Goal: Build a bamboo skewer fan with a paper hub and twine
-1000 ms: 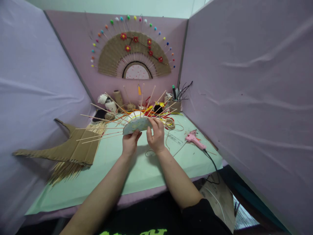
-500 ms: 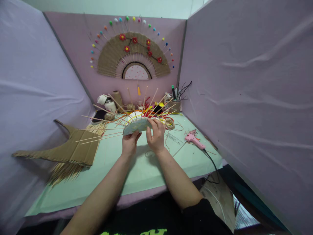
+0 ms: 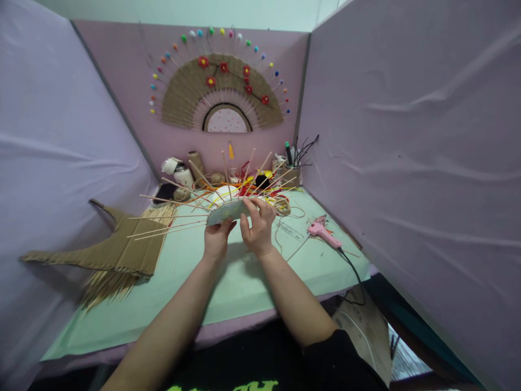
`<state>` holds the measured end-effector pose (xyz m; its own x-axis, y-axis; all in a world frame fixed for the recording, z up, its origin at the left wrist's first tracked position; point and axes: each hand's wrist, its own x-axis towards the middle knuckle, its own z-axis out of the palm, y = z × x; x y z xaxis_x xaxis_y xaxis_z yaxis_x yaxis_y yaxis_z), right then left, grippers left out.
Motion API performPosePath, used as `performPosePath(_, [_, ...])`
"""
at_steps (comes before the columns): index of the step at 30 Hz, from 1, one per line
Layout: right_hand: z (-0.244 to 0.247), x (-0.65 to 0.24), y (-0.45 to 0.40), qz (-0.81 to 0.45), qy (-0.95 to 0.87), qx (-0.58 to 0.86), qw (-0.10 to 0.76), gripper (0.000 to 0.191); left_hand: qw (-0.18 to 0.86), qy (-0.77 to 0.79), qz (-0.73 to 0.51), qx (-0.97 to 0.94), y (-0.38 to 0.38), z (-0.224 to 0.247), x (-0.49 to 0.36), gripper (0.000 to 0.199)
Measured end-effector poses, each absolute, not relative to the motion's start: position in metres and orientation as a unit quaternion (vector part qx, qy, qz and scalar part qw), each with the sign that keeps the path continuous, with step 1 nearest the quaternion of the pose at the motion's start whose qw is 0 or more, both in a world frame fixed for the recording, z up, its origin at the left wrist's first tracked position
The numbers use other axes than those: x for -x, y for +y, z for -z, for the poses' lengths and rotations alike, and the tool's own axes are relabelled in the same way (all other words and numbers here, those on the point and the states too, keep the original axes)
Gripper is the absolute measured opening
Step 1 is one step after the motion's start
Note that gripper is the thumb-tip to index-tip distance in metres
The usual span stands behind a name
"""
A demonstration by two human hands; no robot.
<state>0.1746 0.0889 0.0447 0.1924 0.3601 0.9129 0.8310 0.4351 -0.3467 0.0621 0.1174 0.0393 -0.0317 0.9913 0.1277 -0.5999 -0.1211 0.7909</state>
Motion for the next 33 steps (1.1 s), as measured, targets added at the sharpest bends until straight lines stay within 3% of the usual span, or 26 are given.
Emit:
performPosePath(5, [-0.0447,-0.1738,0.0889,0.207,-0.602,0.487,0.597,0.043,0.608,0.277,-0.657,-0.349,0.1192,-0.0381,-0.061,0.042])
performPosePath(12, [-0.0411,-0.1789,0.0949,0.165,-0.544,0.467,0.678,0.04,0.64,0.283,-0.653,-0.29,0.1242,-0.0374,-0.0584,0.047])
performPosePath(33, [-0.039,-0.1784,0.0959,0.112,-0.521,0.489,0.691,0.028,0.679,0.261,-0.644,-0.235,0.1262,-0.0383,-0.0555,0.04])
